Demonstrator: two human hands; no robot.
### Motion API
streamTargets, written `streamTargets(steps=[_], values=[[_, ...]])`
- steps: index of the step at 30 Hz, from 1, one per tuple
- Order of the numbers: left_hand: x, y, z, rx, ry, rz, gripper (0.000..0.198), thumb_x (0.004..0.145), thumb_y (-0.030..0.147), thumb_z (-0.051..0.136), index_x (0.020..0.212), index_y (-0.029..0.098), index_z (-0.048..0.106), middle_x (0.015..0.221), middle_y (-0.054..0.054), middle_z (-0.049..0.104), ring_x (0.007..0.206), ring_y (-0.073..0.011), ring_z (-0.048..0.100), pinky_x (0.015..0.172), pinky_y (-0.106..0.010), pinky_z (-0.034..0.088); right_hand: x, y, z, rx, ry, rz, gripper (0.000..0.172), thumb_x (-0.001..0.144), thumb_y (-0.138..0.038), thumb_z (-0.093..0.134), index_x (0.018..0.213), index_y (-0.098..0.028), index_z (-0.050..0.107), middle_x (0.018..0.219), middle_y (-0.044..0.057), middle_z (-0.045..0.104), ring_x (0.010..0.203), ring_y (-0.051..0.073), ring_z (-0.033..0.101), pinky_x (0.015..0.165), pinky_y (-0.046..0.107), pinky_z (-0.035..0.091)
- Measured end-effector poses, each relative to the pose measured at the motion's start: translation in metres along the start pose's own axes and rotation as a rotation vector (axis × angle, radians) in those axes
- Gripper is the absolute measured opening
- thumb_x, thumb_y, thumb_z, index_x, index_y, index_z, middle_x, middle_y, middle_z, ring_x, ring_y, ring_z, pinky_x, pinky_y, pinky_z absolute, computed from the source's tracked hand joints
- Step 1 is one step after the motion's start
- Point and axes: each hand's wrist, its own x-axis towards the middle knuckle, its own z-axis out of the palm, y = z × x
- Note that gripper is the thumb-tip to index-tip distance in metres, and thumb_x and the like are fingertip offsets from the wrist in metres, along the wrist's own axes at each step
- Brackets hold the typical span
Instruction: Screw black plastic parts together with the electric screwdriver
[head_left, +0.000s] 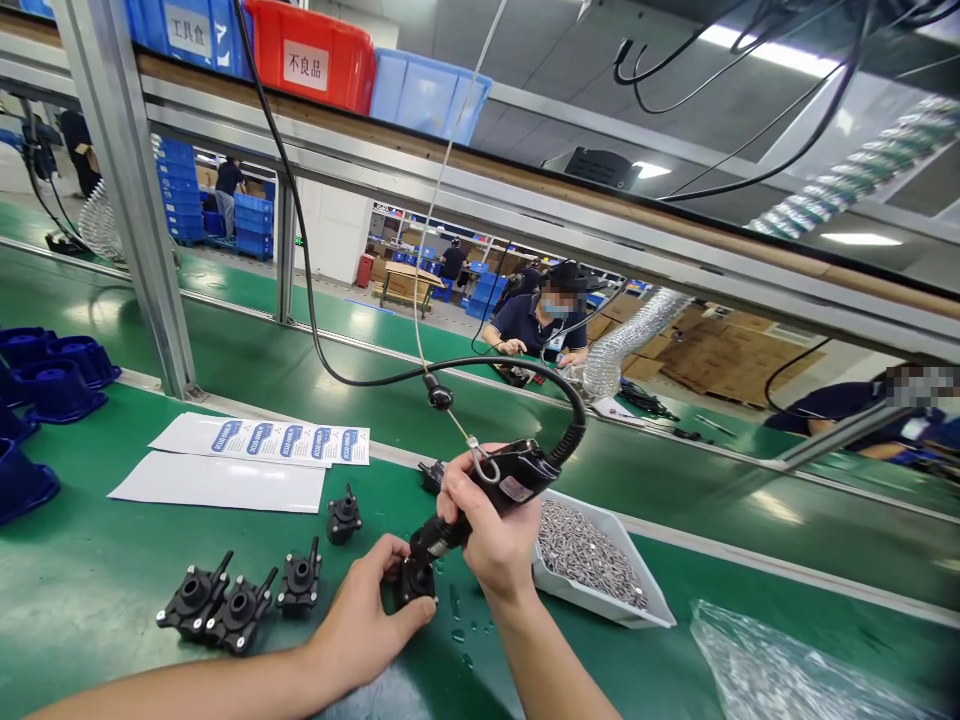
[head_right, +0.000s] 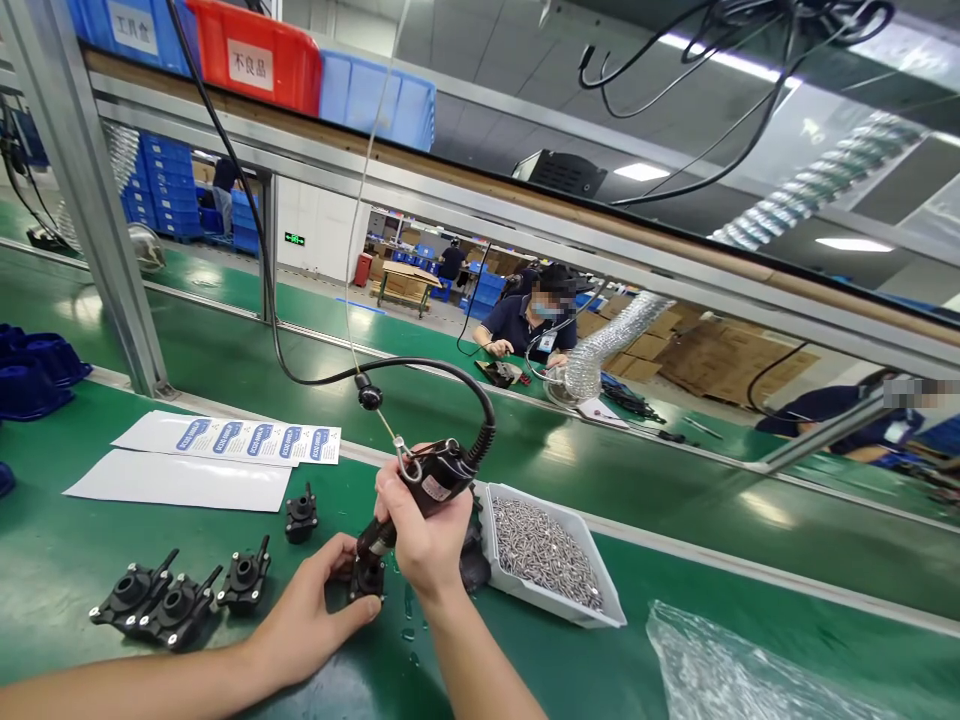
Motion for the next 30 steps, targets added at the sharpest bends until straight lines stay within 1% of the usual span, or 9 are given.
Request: streamTargets(steps=[3,6,9,12,15,20,26,30], values=[[0.002,0.002,0.000,-0.050,-0.005,0.011,0.031,0.082,0.027,0.072,0.109,0.022,0.058,0.107,-0.006,0.071,0.103,-0.0278,0.065,0.095,-0.037,0.048,0.001,-0.001,-0.001,0.013,-0.021,0.003,0.022,0.090,-0.026,0.081,0.097,-0.022,0.060,0.073,-0.001,0.063,0.048,0.013,0.054,0.046,0.025,0.045],[0.003,0.006,-0.001,-0.107,-0.014,0.002,0.034,0.080,0.026,0.074,0.110,0.021,0.057,0.109,-0.007,0.071,0.104,-0.0274,0.065,0.095,-0.037,0.047,0.001,-0.001,0.000,0.006,-0.045,0.017,0.024,0.090,-0.029,0.082,0.095,-0.021,0.060,0.072,-0.001,0.063,0.049,0.013,0.054,0.047,0.025,0.046],[0.005,0.008,-0.001,-0.142,-0.013,-0.042,0.039,0.076,0.025,0.077,0.108,0.020,0.055,0.104,-0.006,0.071,0.101,-0.0269,0.064,0.093,-0.037,0.047,0.000,0.001,0.003,-0.064,-0.063,0.040,0.027,0.091,-0.034,0.083,0.093,-0.020,0.060,0.071,-0.001,0.061,0.049,0.014,0.053,0.047,0.026,0.047],[0.008,0.007,0.000,-0.183,-0.011,-0.067,0.043,0.073,0.025,0.078,0.108,0.019,0.055,0.097,-0.005,0.069,0.095,-0.0261,0.061,0.089,-0.036,0.045,-0.002,0.005,0.007,-0.140,-0.043,0.062,0.031,0.089,-0.038,0.084,0.086,-0.019,0.059,0.068,-0.001,0.058,0.050,0.013,0.049,0.046,0.025,0.045],[0.009,0.005,0.001,-0.195,-0.008,-0.082,0.045,0.071,0.025,0.080,0.107,0.018,0.056,0.097,-0.005,0.068,0.093,-0.0257,0.059,0.088,-0.037,0.044,-0.004,0.012,0.009,-0.193,-0.023,0.078,0.034,0.089,-0.041,0.084,0.081,-0.019,0.058,0.066,0.000,0.056,0.052,0.013,0.047,0.047,0.025,0.042],[0.009,0.001,0.002,-0.203,0.001,-0.081,0.044,0.070,0.023,0.080,0.106,0.018,0.056,0.097,-0.005,0.068,0.094,-0.0259,0.059,0.089,-0.037,0.043,-0.006,0.017,0.008,-0.215,0.012,0.078,0.033,0.090,-0.042,0.082,0.083,-0.018,0.061,0.065,0.000,0.056,0.051,0.013,0.047,0.047,0.026,0.041],[0.009,-0.002,0.003,-0.225,-0.002,-0.069,0.044,0.071,0.022,0.081,0.108,0.018,0.057,0.100,-0.006,0.070,0.096,-0.0270,0.061,0.087,-0.037,0.044,-0.008,0.017,0.010,-0.267,-0.019,0.056,0.030,0.091,-0.039,0.080,0.082,-0.019,0.058,0.069,0.001,0.058,0.052,0.014,0.048,0.049,0.027,0.042],[0.007,-0.001,0.003,-0.229,0.001,-0.059,0.044,0.071,0.021,0.079,0.109,0.019,0.057,0.102,-0.006,0.070,0.099,-0.0280,0.062,0.088,-0.037,0.044,-0.008,0.015,0.013,-0.295,0.016,0.057,0.029,0.090,-0.038,0.079,0.084,-0.019,0.058,0.069,0.001,0.059,0.053,0.014,0.048,0.049,0.027,0.043]])
